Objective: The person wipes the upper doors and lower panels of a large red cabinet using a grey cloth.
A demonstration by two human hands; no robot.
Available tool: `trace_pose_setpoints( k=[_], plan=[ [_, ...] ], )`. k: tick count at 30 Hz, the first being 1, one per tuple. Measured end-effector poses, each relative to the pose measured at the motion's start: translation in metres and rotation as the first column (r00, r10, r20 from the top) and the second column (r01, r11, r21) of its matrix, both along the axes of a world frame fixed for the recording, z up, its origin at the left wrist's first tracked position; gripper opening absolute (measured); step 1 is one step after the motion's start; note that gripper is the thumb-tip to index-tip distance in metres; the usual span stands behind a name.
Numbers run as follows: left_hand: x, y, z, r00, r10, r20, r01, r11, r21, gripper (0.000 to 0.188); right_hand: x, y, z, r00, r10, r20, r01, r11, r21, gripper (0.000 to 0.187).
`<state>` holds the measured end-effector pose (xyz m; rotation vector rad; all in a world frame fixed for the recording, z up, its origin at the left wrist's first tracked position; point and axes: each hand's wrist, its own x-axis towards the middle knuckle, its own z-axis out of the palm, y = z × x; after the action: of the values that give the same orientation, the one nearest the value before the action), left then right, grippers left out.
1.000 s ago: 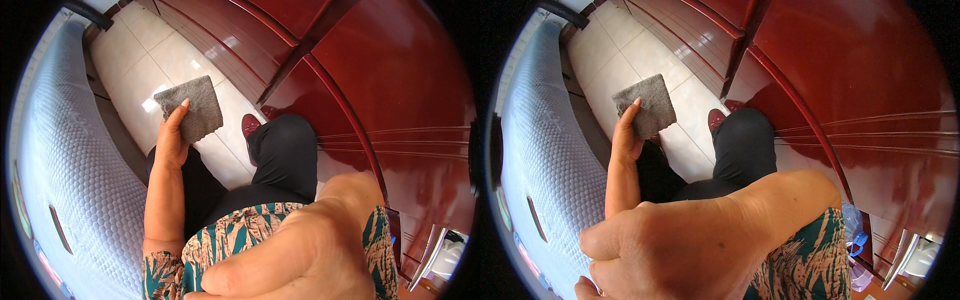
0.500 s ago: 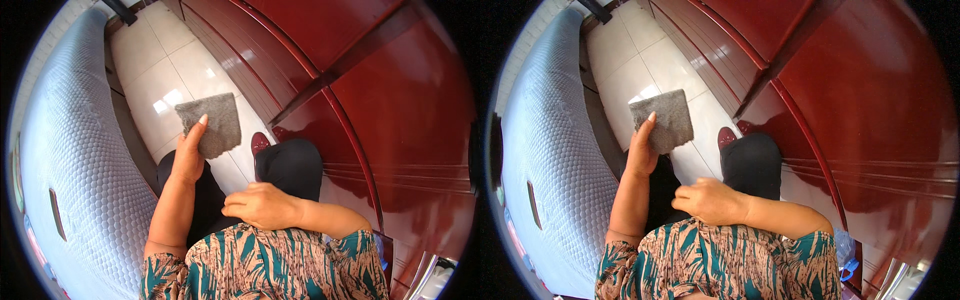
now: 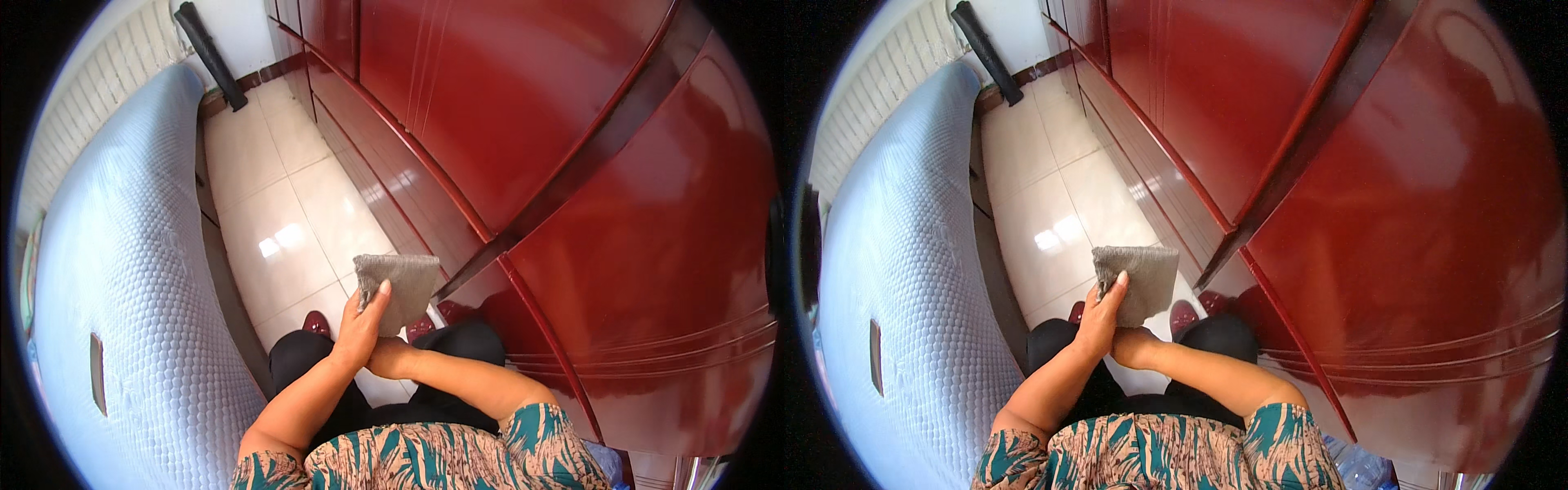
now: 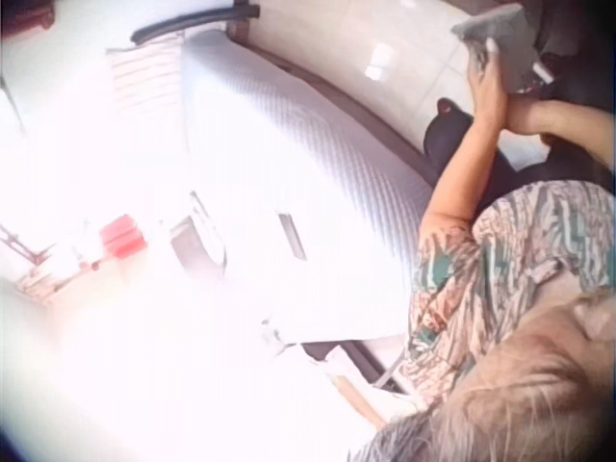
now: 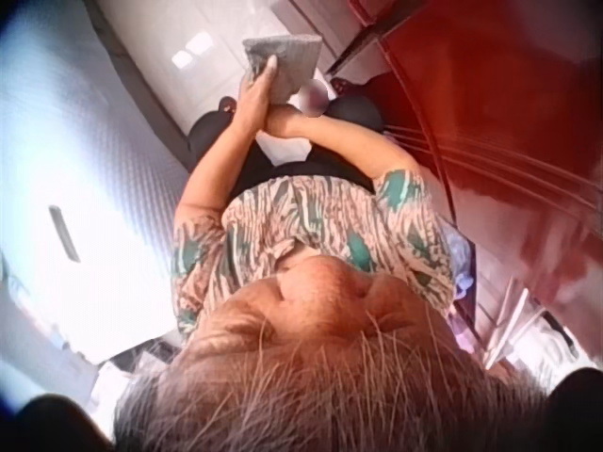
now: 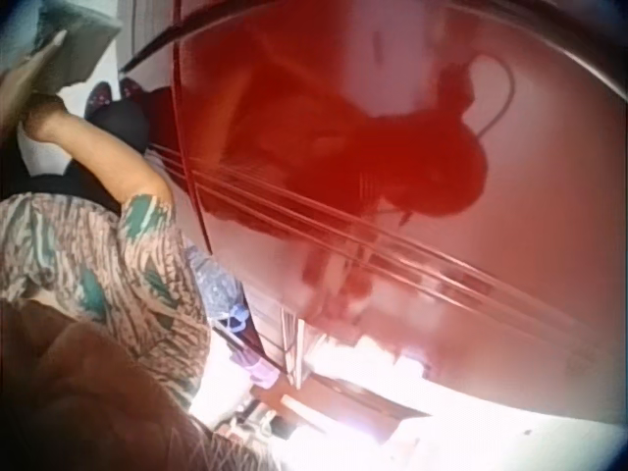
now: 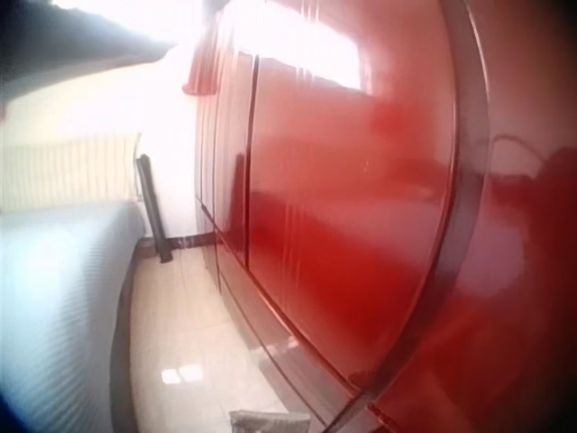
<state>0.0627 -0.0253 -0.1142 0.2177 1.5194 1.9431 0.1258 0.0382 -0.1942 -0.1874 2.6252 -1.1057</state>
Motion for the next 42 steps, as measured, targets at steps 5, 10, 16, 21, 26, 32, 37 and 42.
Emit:
trace_pose_setpoints(
  k=[5, 10, 16, 21, 26, 32, 37, 42],
  plan=[
    [-0.035, 0.075, 0.002, 0.958, 0.191, -0.215, -0.189, 0.981, 0.032, 0.037, -0.008, 0.015, 0.023, 0.978, 0.078, 0.194, -0.097, 0.991, 0.087, 0.033],
    [-0.049, 0.135, -0.025, 0.723, 0.236, -0.649, -0.362, 0.930, -0.066, 0.033, -0.002, -0.008, -0.048, 0.986, 0.162, -0.033, -0.152, 0.967, 0.203, 0.041],
    [0.025, 0.122, -0.022, 0.585, 0.111, -0.803, -0.198, 0.980, -0.009, 0.051, 0.017, -0.018, -0.053, 0.977, 0.154, 0.147, -0.081, 0.908, -0.410, 0.042],
    [0.005, 0.132, -0.014, 0.713, 0.123, -0.690, -0.108, 0.992, 0.065, 0.041, 0.019, -0.035, -0.061, 0.955, 0.277, 0.108, -0.250, 0.944, -0.214, 0.036],
    [-0.090, 0.150, -0.013, 0.936, 0.228, -0.267, -0.214, 0.973, 0.082, 0.039, 0.013, -0.027, -0.027, 0.917, 0.396, 0.034, -0.393, 0.890, 0.230, 0.025],
    [-0.116, 0.166, 0.030, 0.870, 0.271, -0.412, -0.225, 0.962, 0.158, 0.058, 0.004, -0.025, -0.024, 0.875, 0.459, 0.151, -0.483, 0.846, 0.226, 0.028],
    [-0.037, 0.171, 0.066, 0.553, 0.353, -0.755, -0.096, 0.927, 0.363, 0.056, 0.003, -0.023, -0.020, 0.926, 0.377, -0.008, -0.367, 0.906, 0.212, 0.028],
    [0.013, 0.135, 0.049, 0.285, 0.150, -0.947, 0.114, 0.975, 0.189, 0.074, 0.014, -0.026, 0.010, 0.924, 0.223, -0.311, -0.246, 0.968, -0.037, 0.030]
  ],
)
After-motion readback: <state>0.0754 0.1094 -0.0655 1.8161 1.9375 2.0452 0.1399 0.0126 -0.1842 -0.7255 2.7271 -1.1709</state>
